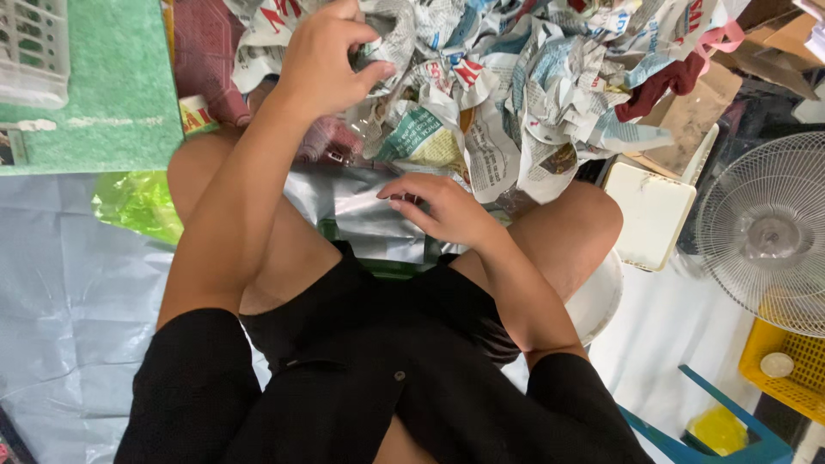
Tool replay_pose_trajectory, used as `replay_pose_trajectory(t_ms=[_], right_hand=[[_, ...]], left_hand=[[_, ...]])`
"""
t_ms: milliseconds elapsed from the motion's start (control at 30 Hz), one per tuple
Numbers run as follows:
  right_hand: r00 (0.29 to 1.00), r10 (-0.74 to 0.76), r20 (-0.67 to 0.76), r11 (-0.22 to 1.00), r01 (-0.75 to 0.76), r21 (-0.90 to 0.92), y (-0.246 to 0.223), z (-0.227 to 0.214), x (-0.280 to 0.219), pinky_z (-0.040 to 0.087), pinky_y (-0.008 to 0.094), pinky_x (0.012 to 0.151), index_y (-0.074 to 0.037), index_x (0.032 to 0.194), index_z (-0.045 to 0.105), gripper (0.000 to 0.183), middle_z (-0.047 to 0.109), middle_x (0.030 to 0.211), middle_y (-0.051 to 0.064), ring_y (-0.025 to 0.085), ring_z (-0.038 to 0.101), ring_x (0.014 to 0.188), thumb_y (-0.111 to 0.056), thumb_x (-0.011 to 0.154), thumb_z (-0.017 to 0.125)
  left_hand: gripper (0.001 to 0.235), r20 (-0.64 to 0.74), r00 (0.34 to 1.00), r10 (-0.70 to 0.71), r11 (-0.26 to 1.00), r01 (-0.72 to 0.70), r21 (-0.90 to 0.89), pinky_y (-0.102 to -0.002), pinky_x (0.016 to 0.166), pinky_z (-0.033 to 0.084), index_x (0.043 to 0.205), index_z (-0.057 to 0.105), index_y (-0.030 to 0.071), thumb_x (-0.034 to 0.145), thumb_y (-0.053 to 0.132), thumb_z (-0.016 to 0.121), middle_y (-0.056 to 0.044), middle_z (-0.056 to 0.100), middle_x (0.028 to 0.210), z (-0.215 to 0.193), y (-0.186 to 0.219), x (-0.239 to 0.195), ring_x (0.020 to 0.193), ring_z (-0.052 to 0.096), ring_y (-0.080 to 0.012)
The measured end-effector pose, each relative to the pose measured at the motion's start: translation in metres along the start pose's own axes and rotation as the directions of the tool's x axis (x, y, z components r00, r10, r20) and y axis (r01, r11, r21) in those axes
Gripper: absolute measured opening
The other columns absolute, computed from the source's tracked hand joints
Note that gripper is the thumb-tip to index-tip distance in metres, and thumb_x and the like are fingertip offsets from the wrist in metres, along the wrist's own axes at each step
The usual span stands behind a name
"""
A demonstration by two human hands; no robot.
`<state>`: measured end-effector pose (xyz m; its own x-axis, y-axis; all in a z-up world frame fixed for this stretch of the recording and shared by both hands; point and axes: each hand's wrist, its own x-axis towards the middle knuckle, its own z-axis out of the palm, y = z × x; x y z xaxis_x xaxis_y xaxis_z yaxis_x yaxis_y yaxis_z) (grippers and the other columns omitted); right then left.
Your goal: The person sits cross-legged and repeatedly folds newspaper sheets by hand into small rectangular packets. They pick up sheets from a large pile on their lap, fold them multiple times, and place the finished packets into a white basket to the left.
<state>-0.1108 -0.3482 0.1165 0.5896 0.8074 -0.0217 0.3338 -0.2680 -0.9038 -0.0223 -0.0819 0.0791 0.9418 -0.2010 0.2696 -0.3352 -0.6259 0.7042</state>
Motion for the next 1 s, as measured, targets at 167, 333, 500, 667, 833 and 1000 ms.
replay_pose_trajectory(t_ms=[167, 333, 500, 667, 833, 1000], right_hand=[[0.968, 0.103, -0.230, 0.913, 0.000, 0.407, 0.018, -0.010, -0.006, 0.060, 0.037, 0.098, -0.012, 0.142, 0.053, 0.041, 0.059, 0.145, 0.011, 0.024, 0.065, 0.125, -0.029, 0.107, 0.065], [0.878, 0.194, -0.437, 0.550, 0.272, 0.790, 0.049, -0.014, -0.018, 0.060, 0.044, 0.093, -0.025, 0.156, 0.016, 0.087, 0.040, 0.156, 0.008, 0.028, 0.058, 0.133, -0.052, 0.094, 0.071], [0.752, 0.321, -0.576, 0.613, 0.298, 0.732, 0.079, -0.001, -0.031, 0.055, 0.047, 0.102, -0.008, 0.156, 0.035, 0.069, 0.053, 0.145, 0.011, 0.027, 0.056, 0.130, -0.036, 0.104, 0.070], [0.720, 0.409, -0.561, 0.428, 0.392, 0.815, 0.093, -0.007, -0.041, 0.056, 0.049, 0.100, -0.008, 0.148, 0.044, 0.055, 0.060, 0.137, 0.010, 0.026, 0.061, 0.125, -0.038, 0.106, 0.060], [0.730, 0.405, -0.551, 0.390, 0.407, 0.826, 0.095, -0.015, -0.042, 0.055, 0.050, 0.089, -0.010, 0.146, 0.049, 0.054, 0.064, 0.135, 0.012, 0.029, 0.065, 0.117, -0.046, 0.106, 0.051], [0.764, 0.390, -0.514, 0.269, 0.439, 0.857, 0.094, -0.012, -0.043, 0.055, 0.052, 0.087, -0.009, 0.145, 0.051, 0.057, 0.064, 0.132, 0.012, 0.032, 0.066, 0.116, -0.051, 0.106, 0.048]], left_hand=[[0.031, -0.130, 0.916, 0.379, 0.923, -0.365, 0.118, -0.045, 0.094, 0.046, 0.095, 0.075, 0.004, 0.086, 0.029, 0.091, -0.009, 0.063, 0.107, -0.006, 0.041, -0.003, 0.105, 0.061, -0.0284], [0.005, -0.018, 0.707, 0.707, 0.639, -0.629, 0.443, -0.041, 0.107, 0.046, 0.094, 0.075, 0.013, 0.091, 0.017, 0.077, 0.000, 0.064, 0.114, 0.014, 0.087, -0.013, 0.114, 0.060, -0.0168], [0.004, -0.051, 0.574, 0.817, 0.555, -0.761, 0.337, -0.039, 0.107, 0.045, 0.102, 0.076, 0.015, 0.099, 0.017, 0.073, 0.002, 0.062, 0.126, 0.025, 0.101, -0.011, 0.116, 0.057, -0.0175], [0.045, -0.171, 0.638, 0.751, 0.659, -0.708, 0.253, -0.037, 0.103, 0.051, 0.139, 0.065, 0.022, 0.097, 0.014, 0.080, -0.004, 0.058, 0.126, 0.026, 0.099, 0.000, 0.120, 0.056, -0.0193], [0.058, -0.219, 0.910, 0.352, 0.843, -0.410, -0.349, -0.030, 0.097, 0.058, 0.150, 0.050, 0.011, 0.102, 0.004, 0.083, -0.009, 0.061, 0.133, 0.020, 0.085, -0.007, 0.122, 0.065, -0.0210], [0.050, -0.224, 0.975, 0.000, 0.742, -0.150, -0.654, -0.027, 0.095, 0.057, 0.146, 0.052, 0.005, 0.103, -0.003, 0.077, -0.010, 0.065, 0.127, 0.017, 0.076, -0.005, 0.110, 0.069, -0.0160]])
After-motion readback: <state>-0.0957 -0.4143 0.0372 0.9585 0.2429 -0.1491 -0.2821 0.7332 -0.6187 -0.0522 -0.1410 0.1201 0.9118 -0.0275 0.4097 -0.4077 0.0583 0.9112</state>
